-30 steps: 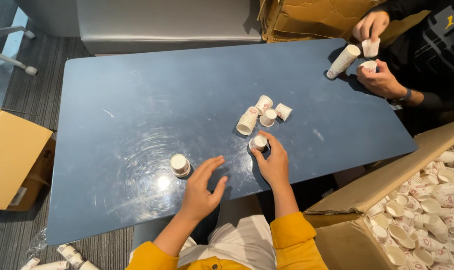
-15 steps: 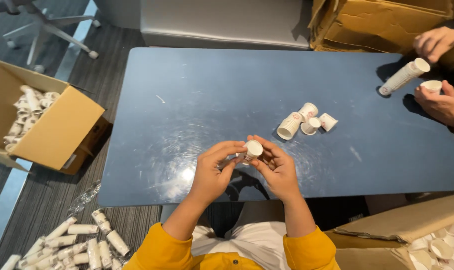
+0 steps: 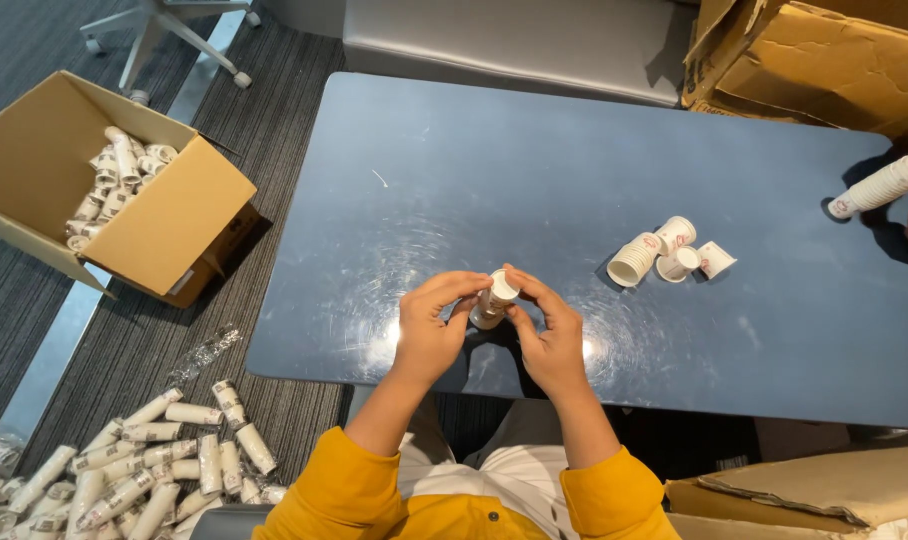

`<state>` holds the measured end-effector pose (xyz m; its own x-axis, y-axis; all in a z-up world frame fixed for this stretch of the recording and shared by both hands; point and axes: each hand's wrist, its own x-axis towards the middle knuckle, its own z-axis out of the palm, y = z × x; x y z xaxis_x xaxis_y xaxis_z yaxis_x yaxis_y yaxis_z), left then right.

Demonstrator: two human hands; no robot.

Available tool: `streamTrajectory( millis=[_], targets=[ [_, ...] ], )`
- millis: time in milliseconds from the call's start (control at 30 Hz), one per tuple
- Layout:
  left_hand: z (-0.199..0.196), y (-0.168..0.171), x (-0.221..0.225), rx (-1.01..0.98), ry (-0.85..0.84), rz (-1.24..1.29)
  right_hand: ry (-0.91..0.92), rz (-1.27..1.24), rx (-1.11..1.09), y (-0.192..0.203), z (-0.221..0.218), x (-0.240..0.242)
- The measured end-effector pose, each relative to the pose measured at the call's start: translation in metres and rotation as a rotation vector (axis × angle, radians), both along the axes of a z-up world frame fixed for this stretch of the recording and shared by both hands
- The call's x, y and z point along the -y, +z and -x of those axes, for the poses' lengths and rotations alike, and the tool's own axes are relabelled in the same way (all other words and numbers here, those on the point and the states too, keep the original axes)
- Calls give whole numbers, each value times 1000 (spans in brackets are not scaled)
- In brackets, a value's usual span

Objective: Unwrapping and sorting stacks of small paper cups on a table.

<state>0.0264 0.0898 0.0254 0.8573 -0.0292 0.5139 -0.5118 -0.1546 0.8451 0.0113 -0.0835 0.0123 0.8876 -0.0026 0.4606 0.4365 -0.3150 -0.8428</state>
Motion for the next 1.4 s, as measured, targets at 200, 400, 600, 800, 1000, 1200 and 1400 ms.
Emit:
streamTrajectory(
  millis=[200,400,600,800,1000,1200,1400],
  targets=[
    [-1,-8,-3,-64,-15,20,-33,117,-6,5,0,-2],
    [0,-14,-1,-152,14,7,-11,198,-44,1,1,-4],
    [-7,-37,5,-97,39,58,-40,189,-46,-12,0,-5],
    [-11,-43,9,-190,31,87,-77,202,22,-11,6,-5],
    [-2,-24,14,-165,56,88,-94,274,64,4,18,16],
    [26,-18,38,337,143,-77,-729,202,144,-13,-10,138],
    [30,-34,106,137,-267,-45,-833,485,16,-19,-36,176]
  ],
)
